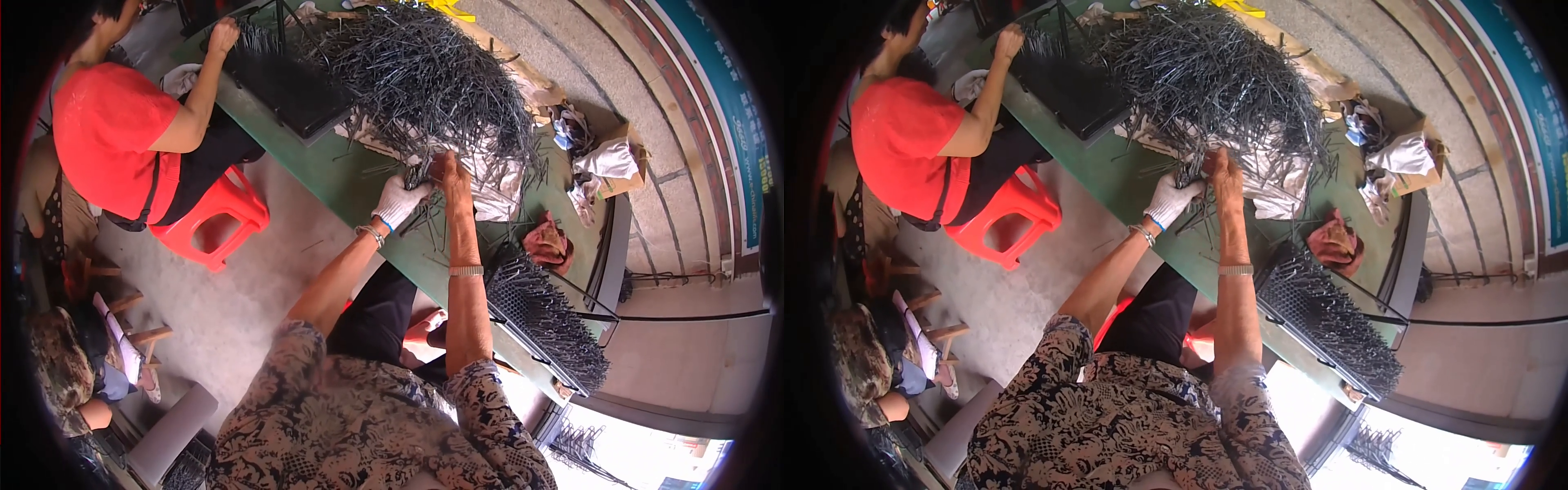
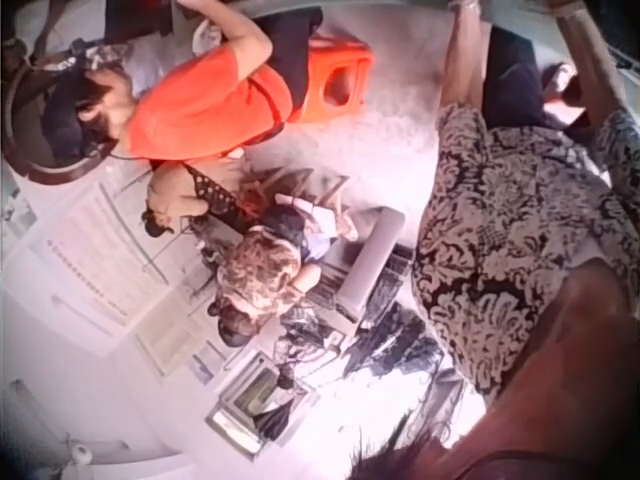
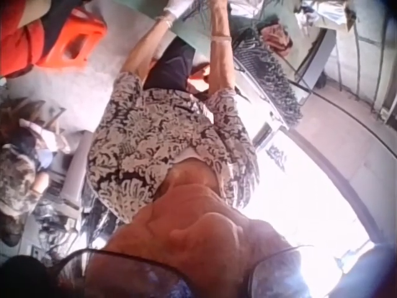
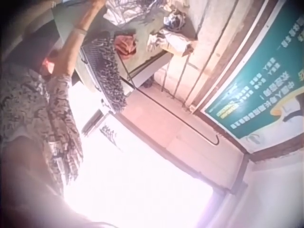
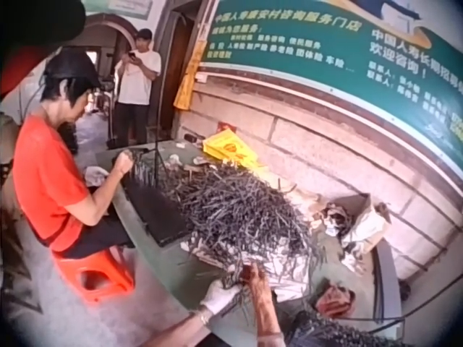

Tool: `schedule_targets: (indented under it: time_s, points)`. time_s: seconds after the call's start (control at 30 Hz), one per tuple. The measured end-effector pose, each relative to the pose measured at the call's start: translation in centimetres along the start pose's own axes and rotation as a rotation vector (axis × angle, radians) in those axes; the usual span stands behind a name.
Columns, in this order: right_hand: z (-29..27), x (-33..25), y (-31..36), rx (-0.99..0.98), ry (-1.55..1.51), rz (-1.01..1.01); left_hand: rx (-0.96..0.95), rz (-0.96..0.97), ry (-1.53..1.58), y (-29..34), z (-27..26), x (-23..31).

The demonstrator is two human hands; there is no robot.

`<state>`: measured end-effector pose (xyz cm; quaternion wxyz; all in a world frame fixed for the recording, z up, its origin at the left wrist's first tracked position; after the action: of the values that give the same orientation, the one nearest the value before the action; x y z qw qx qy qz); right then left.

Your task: The recorder picks up bundles of thin wire filaments and inserts them into an assembly jig to create artificial Christmas tree branches.

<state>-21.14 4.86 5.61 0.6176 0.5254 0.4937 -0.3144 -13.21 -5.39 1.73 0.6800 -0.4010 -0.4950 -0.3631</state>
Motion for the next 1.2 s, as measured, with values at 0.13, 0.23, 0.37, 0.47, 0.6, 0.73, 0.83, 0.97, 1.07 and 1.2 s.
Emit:
schedule_targets:
  time_s: [0.13, 0.23, 0.37, 0.47, 0.6, 0.73, 0.83, 0.97, 1.07, 1.2]
  points:
    - [0.6, 2.5, 0.1, -0.096, 0.121, 0.147, 0.174, -0.095, 0.239, -0.2, -0.9, 3.6]
    - [0.2, 3.0, 0.8, -0.042, 0.136, 0.093, 0.291, -0.141, 0.437, -1.3, -0.9, 0.5]
    - [-0.3, 4.7, 0.3, -0.008, -0.061, 0.061, 0.352, -0.207, 0.787, -2.3, 0.8, -0.3]
    - [1.4, 5.6, 1.6, -0.023, -0.153, 0.155, 0.334, -0.207, 0.986, -2.9, 0.3, -1.5]
    - [1.5, 5.4, 3.3, -0.034, -0.329, 0.24, 0.396, -0.265, 0.913, -2.3, 0.7, -1.6]
    - [0.8, 6.0, 2.3, -0.052, -0.443, 0.185, 0.388, -0.267, 0.764, -1.2, 0.7, -0.4]
    - [0.7, 6.7, 1.6, -0.037, -0.387, 0.099, 0.377, -0.195, 0.642, -1.0, 0.4, -0.1]
    - [1.2, 6.7, 3.1, -0.045, -0.152, 0.249, 0.301, -0.161, 0.362, -0.6, -1.7, 1.5]
    - [0.5, 2.2, 4.4, -0.044, -0.041, -0.035, 0.263, -0.157, 0.385, -0.1, -0.5, 2.7]
    - [8.6, -2.8, 8.0, -0.008, 0.344, -0.556, 0.122, 0.139, 0.32, -0.7, -6.8, -4.8]
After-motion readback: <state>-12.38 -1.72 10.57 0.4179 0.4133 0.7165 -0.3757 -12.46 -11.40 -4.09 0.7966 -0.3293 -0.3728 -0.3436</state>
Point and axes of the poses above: each hand's wrist, its own y-axis away from the middle knuckle, its own z-axis out of the palm, x = y × z, the point moved 6 cm from there along -y, towards the middle knuckle, and after that the axes turned 15 degrees about z, right-handed, at the moved point
